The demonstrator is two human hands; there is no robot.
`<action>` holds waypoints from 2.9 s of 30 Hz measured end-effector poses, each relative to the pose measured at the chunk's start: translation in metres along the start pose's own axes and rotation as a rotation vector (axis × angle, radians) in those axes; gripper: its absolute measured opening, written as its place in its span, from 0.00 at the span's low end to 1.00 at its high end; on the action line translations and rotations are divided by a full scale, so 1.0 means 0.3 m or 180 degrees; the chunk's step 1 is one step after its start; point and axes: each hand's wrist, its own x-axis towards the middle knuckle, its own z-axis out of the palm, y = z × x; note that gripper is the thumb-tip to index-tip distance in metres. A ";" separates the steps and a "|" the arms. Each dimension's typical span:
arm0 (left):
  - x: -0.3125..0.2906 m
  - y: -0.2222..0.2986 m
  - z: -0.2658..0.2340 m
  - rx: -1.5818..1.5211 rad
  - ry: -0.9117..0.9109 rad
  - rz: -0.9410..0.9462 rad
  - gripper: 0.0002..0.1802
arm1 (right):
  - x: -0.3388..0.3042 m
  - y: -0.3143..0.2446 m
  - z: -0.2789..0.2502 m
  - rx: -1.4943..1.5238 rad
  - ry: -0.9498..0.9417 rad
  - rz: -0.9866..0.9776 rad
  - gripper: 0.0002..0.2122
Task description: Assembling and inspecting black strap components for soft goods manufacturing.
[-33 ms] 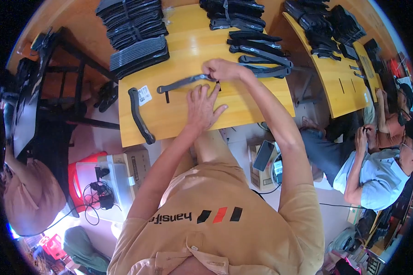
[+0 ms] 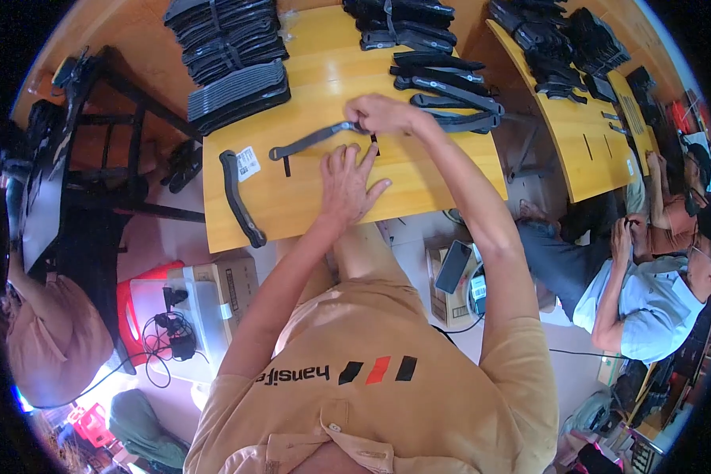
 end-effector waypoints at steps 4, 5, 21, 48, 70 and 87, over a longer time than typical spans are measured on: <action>-0.001 -0.007 -0.005 0.0035 0.0028 0.0023 0.34 | 0.011 -0.060 -0.042 0.0084 -0.0099 0.0613 0.06; -0.002 -0.007 -0.006 0.0024 -0.0014 0.0001 0.34 | 0.012 -0.062 -0.043 0.0100 -0.0227 0.0826 0.06; 0.003 0.000 0.005 0.0149 0.0005 0.0030 0.34 | -0.054 0.121 0.089 0.0523 0.1177 0.0815 0.06; 0.003 -0.002 0.005 0.0160 -0.0002 0.0076 0.34 | -0.058 0.079 0.077 0.0947 0.1085 0.1058 0.09; 0.002 -0.008 0.020 0.0172 -0.0197 -0.0001 0.36 | -0.094 0.108 0.106 -0.0612 0.1560 -0.0039 0.07; 0.005 -0.024 0.022 0.0086 -0.0157 -0.0009 0.36 | -0.222 0.054 0.239 -0.2048 0.1806 -0.0584 0.18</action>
